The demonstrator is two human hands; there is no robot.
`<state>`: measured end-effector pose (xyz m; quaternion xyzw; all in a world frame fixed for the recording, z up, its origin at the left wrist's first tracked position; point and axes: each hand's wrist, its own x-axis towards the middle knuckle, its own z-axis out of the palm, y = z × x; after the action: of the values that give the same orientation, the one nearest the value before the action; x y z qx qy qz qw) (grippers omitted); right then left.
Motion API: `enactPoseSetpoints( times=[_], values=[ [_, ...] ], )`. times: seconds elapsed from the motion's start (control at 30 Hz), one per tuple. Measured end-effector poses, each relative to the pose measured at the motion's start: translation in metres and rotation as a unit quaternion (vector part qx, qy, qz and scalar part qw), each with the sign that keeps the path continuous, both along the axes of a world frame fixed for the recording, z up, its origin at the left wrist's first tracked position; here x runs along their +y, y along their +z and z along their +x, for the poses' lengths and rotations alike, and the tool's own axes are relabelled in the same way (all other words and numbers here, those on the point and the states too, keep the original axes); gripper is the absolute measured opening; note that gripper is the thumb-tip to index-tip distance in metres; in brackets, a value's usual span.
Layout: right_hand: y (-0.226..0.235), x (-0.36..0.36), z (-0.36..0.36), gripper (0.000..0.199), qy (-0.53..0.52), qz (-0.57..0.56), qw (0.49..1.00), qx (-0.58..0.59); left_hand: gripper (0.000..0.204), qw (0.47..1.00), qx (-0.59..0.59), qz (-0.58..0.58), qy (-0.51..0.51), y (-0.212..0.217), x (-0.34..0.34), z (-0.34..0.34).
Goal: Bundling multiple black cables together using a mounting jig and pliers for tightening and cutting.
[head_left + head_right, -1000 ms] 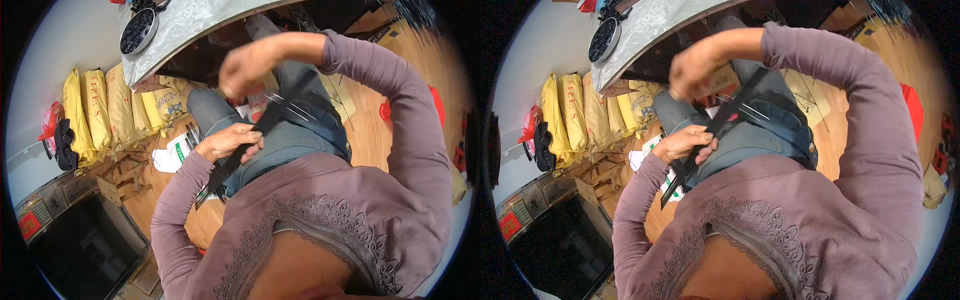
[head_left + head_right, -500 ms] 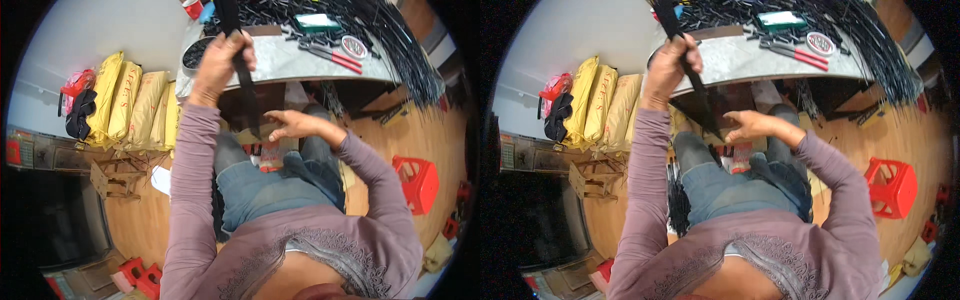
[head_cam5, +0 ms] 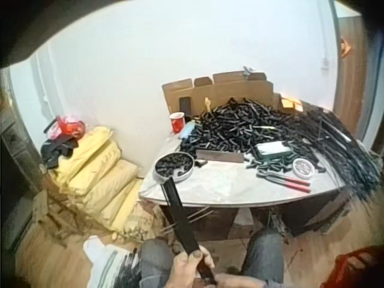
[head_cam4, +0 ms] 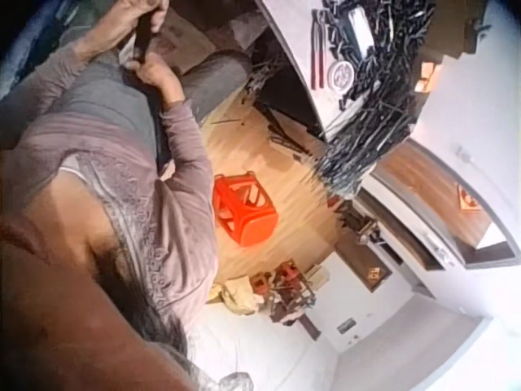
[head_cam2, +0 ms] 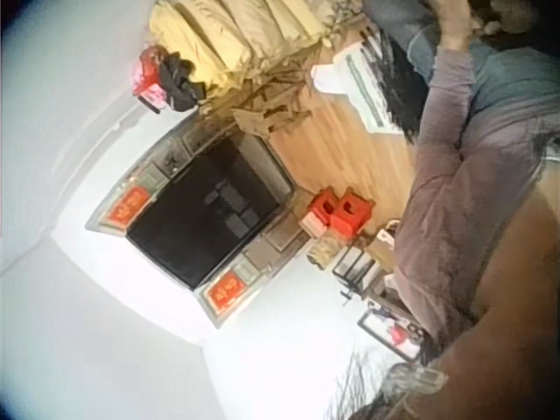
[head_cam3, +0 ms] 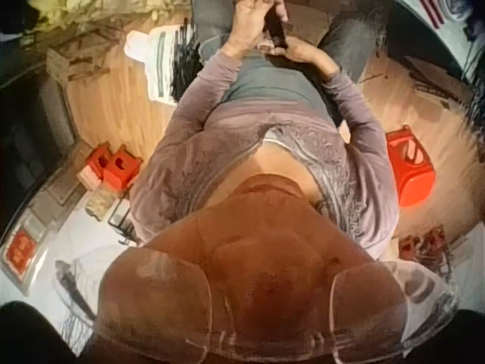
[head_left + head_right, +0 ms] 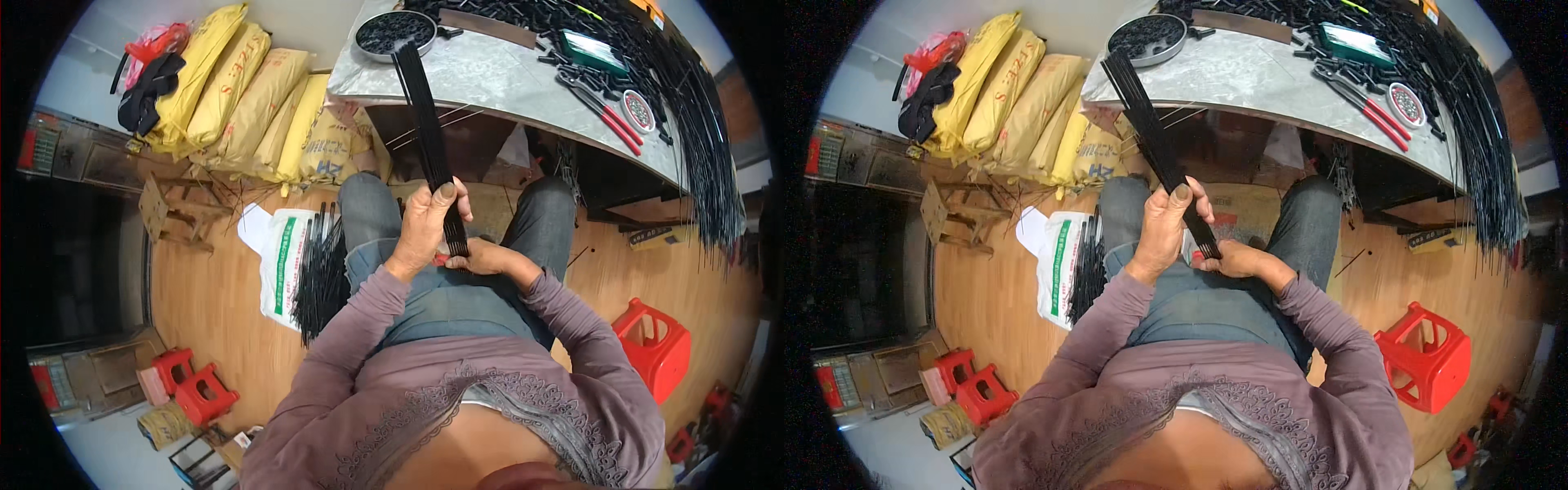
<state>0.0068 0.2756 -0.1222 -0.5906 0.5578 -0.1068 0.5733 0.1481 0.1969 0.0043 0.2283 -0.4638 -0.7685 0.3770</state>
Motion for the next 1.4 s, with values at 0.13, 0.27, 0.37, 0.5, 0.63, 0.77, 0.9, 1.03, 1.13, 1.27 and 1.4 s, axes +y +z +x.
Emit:
enactPoseSetpoints(
  times=[0.13, 0.27, 0.37, 0.5, 0.63, 0.77, 0.9, 1.03, 1.13, 1.27, 1.4],
  values=[
    [0.025, 0.019, 0.013, 0.042, 0.104, 0.019, 0.99, -0.095, 0.032, 1.0, -0.018, 0.008, 0.008, 0.006, 0.022, 0.015],
    [0.014, 0.029, 0.012, 0.041, 0.112, 0.049, 0.991, -0.049, 0.036, 0.995, -0.08, -0.034, -0.039, -0.003, 0.036, 0.014],
    [0.017, 0.025, 0.008, 0.04, 0.16, 0.057, 0.985, -0.028, 0.039, 0.997, -0.017, -0.035, -0.06, 0.022, 0.017, 0.002],
    [0.008, 0.044, 0.006, 0.039, 0.051, -0.046, 0.997, -0.031, 0.035, 0.995, -0.011, -0.02, -0.096, 0.053, -0.006, -0.015],
    [0.122, 0.005, -0.041, 0.036, 0.115, 0.034, 0.992, -0.033, 0.034, 0.997, -0.026, -0.031, -0.073, 0.05, 0.008, -0.021],
    [0.195, -0.028, -0.119, 0.056, -0.143, -0.283, 0.866, -0.388, 0.041, 0.989, -0.001, -0.034, -0.145, 0.062, 0.027, -0.047],
    [0.28, -0.051, -0.092, 0.064, 0.008, -0.391, 0.823, -0.412, 0.056, 0.985, 0.023, -0.009, -0.173, 0.057, 0.026, -0.051],
    [0.318, 0.004, -0.042, 0.068, 0.014, -0.329, 0.837, -0.437, 0.051, 0.99, -0.008, 0.072, -0.125, 0.027, 0.009, -0.056],
    [0.319, 0.025, -0.032, 0.054, -0.14, -0.342, 0.771, -0.519, 0.042, 0.989, -0.063, 0.053, -0.121, 0.053, 0.015, -0.042],
    [0.259, -0.005, -0.079, 0.03, -0.214, -0.401, 0.891, 0.018, 0.034, 0.99, -0.009, 0.07, -0.123, 0.057, 0.02, -0.043],
    [0.236, 0.003, -0.077, 0.015, -0.234, -0.308, 0.921, 0.054, 0.043, 0.99, 0.004, 0.058, -0.127, 0.058, 0.023, -0.044]
  ],
)
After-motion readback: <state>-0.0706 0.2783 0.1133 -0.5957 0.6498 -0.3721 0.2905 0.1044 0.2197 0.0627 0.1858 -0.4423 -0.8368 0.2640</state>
